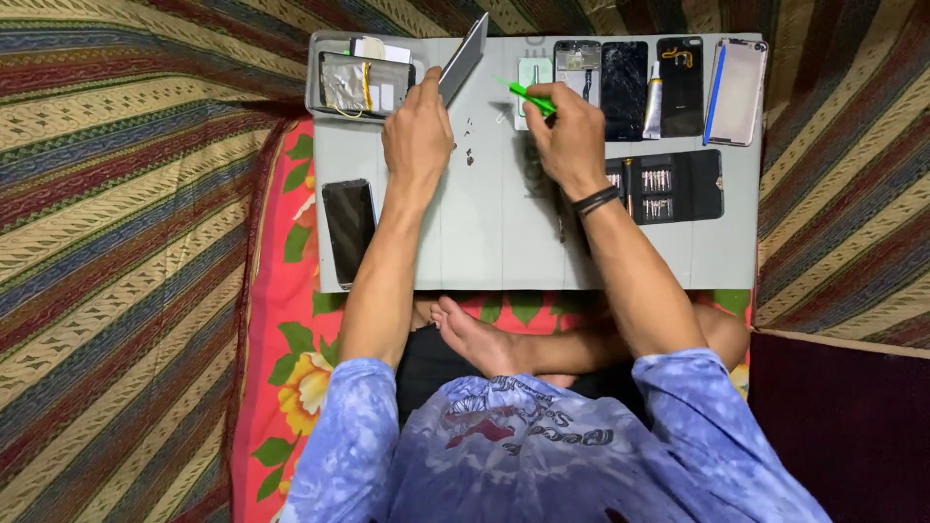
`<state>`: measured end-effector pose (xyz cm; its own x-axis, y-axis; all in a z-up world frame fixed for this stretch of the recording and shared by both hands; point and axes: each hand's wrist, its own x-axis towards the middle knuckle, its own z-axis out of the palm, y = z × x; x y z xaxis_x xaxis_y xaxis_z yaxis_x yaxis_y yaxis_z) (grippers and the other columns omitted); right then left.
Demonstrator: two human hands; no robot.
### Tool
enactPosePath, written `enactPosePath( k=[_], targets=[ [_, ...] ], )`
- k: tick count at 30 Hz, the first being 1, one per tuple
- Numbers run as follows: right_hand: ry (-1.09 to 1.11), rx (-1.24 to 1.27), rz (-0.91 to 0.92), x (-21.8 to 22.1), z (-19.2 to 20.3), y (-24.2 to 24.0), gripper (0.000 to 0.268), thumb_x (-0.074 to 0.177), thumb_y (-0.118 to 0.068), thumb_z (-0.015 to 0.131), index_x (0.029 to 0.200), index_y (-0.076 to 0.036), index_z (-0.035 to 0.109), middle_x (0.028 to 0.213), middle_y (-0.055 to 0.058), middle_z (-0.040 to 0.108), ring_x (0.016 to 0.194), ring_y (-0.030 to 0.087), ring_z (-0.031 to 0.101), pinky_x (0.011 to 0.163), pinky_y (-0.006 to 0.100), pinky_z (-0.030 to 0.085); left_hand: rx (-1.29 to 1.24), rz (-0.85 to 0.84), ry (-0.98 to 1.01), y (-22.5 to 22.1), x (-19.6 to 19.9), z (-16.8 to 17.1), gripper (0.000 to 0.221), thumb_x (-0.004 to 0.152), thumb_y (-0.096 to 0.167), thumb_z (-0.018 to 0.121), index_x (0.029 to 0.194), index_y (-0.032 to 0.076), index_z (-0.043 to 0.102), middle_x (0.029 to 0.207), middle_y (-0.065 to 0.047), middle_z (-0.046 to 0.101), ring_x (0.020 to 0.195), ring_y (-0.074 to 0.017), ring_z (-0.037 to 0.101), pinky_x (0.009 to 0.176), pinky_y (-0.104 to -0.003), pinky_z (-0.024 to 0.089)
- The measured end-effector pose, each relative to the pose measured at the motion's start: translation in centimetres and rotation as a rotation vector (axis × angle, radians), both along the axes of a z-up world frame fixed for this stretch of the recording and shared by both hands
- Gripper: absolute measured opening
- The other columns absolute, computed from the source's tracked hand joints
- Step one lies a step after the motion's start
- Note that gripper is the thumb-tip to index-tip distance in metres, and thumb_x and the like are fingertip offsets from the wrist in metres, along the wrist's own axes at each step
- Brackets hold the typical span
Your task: Organizing, inspecting, and manipulating various smartphone components such as screens, frames, and batteries using manual handling and small repair tools.
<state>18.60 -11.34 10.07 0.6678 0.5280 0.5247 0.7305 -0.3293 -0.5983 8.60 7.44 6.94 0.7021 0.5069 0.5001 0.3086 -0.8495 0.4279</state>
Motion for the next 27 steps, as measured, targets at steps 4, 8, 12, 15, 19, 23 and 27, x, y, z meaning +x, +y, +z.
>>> enactPosePath(
  k=[4,8,12,15,19,23,27],
  targets=[
    [-0.195,-0.217,0.036,-0.1,-0.8,1.5,0.023,0.093,-0.009,0.073,0.115,-0.007,0.070,0.094,0.009,0.070,0.066,0.023,0.063,0.059,0.036,0.053,0.035,-0.032,-0.105,0.1,-1.3,0.4,0.035,0.097,0.005,0.060,0.132,0.005,0.062,0.098,-0.013,0.077,0.055,-0.0226,0.067,0.051,-0.038,0.055],
    [-0.346,-0.435,0.016,-0.5,-3.2,2.8,0.021,0.091,-0.019,0.070,0.110,-0.011,0.065,0.091,0.006,0.067,0.071,0.029,0.066,0.058,0.042,0.052,0.052,-0.011,-0.157,-0.3,-2.8,0.2,0.039,0.097,0.004,0.063,0.136,0.009,0.060,0.103,-0.009,0.078,0.055,-0.0178,0.065,0.047,-0.034,0.051],
    [-0.332,-0.395,0.044,-3.0,-3.0,2.7,0.016,0.098,-0.023,0.067,0.105,-0.009,0.065,0.085,0.008,0.068,0.064,0.027,0.064,0.055,0.041,0.050,0.011,-0.027,-0.185,-0.3,-4.0,0.4,0.039,0.096,0.001,0.063,0.135,0.006,0.061,0.115,-0.015,0.077,0.064,-0.0216,0.072,0.053,-0.034,0.057],
    [-0.247,-0.310,0.140,-4.9,-2.2,2.3,0.015,0.095,-0.018,0.066,0.105,-0.007,0.067,0.086,0.010,0.069,0.067,0.028,0.063,0.060,0.040,0.048,-0.041,-0.031,-0.207,-0.5,-4.6,0.4,0.041,0.095,0.000,0.064,0.135,0.007,0.061,0.117,-0.015,0.077,0.068,-0.0218,0.075,0.054,-0.034,0.059],
    [-0.333,-0.324,0.096,-4.0,-2.2,2.6,0.020,0.098,-0.017,0.065,0.116,-0.011,0.070,0.087,0.004,0.067,0.070,0.022,0.062,0.057,0.035,0.049,-0.056,-0.030,-0.241,-0.7,-5.2,0.7,0.037,0.097,0.002,0.062,0.134,0.008,0.061,0.118,-0.013,0.076,0.078,-0.0246,0.077,0.060,-0.036,0.059],
    [-0.308,-0.355,0.044,-2.4,-2.7,3.4,0.025,0.099,-0.015,0.064,0.122,-0.008,0.071,0.087,0.006,0.065,0.066,0.021,0.060,0.058,0.035,0.052,-0.041,-0.023,-0.267,-0.5,-5.4,0.5,0.037,0.097,0.001,0.063,0.133,0.006,0.061,0.115,-0.013,0.077,0.073,-0.0212,0.076,0.057,-0.033,0.058],
    [-0.276,-0.324,0.110,-4.9,-3.6,2.9,0.024,0.101,-0.017,0.061,0.120,-0.006,0.070,0.088,0.008,0.068,0.068,0.024,0.063,0.060,0.036,0.051,-0.021,-0.024,-0.259,-0.6,-5.5,0.7,0.037,0.097,0.001,0.063,0.133,0.007,0.061,0.115,-0.013,0.077,0.071,-0.0214,0.075,0.055,-0.033,0.057]
  ],
)
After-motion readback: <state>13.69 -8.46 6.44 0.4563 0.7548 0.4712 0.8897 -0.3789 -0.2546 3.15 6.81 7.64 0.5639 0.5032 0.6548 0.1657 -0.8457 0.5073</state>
